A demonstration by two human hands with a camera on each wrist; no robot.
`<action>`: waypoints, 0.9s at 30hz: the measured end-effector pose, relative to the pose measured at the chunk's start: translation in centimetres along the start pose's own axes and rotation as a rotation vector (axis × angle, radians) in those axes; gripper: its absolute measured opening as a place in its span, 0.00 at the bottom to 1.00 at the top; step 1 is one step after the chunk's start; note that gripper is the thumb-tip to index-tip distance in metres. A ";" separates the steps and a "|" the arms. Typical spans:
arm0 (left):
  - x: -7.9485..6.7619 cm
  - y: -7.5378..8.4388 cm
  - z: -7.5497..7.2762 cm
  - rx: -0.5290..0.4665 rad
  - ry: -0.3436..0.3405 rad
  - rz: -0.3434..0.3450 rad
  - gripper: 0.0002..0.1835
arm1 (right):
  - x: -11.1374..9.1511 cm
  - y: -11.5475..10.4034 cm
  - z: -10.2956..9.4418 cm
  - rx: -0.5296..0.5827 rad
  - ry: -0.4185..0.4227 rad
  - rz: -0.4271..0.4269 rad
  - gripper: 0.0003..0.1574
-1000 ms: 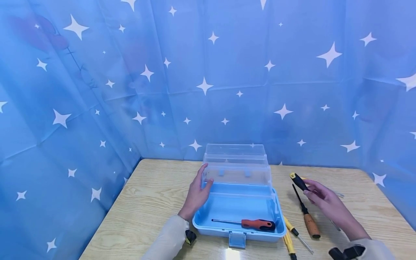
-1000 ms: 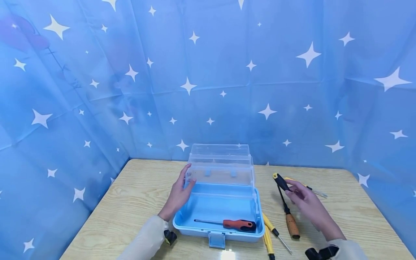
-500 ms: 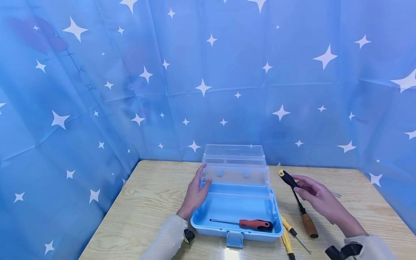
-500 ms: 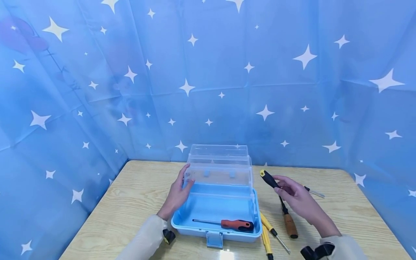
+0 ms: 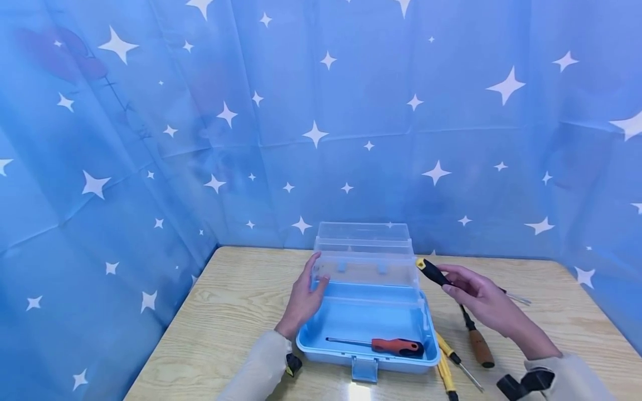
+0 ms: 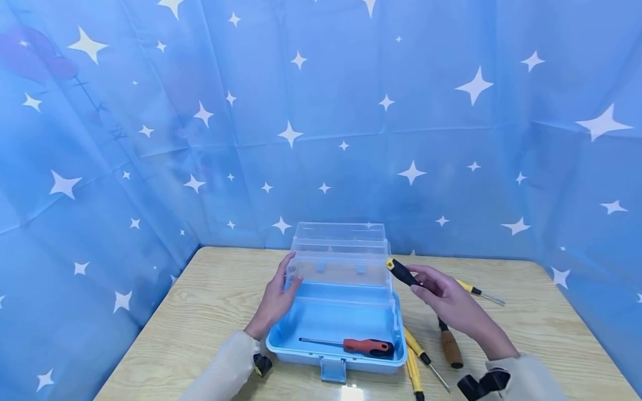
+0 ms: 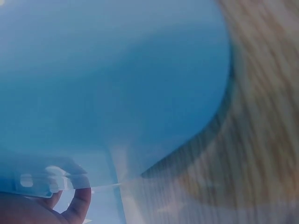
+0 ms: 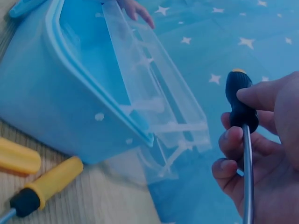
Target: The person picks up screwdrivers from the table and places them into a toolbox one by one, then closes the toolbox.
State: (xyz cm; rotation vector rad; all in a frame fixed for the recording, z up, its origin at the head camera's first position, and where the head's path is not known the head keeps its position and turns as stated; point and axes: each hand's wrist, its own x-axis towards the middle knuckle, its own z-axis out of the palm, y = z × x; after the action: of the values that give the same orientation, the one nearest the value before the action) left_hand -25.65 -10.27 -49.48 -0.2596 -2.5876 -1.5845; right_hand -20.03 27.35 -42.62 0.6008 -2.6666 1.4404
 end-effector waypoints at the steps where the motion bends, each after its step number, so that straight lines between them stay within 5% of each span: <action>1: 0.0 0.0 0.0 0.002 0.003 -0.003 0.31 | 0.1 -0.2 0.1 0.004 -0.005 -0.011 0.25; 11: 0.1 0.0 0.1 0.007 0.009 0.020 0.31 | 1.1 -1.9 0.6 0.061 -0.072 -0.092 0.25; 27: 0.0 0.0 0.1 0.005 0.006 0.004 0.31 | 2.5 -3.4 2.8 0.087 -0.231 -0.106 0.24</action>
State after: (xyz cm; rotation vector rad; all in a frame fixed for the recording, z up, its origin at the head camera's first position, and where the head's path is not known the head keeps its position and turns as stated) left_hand -25.67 -10.12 -49.52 -0.2590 -2.5854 -1.5745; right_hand -20.71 22.63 -40.90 0.9558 -2.6999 1.5509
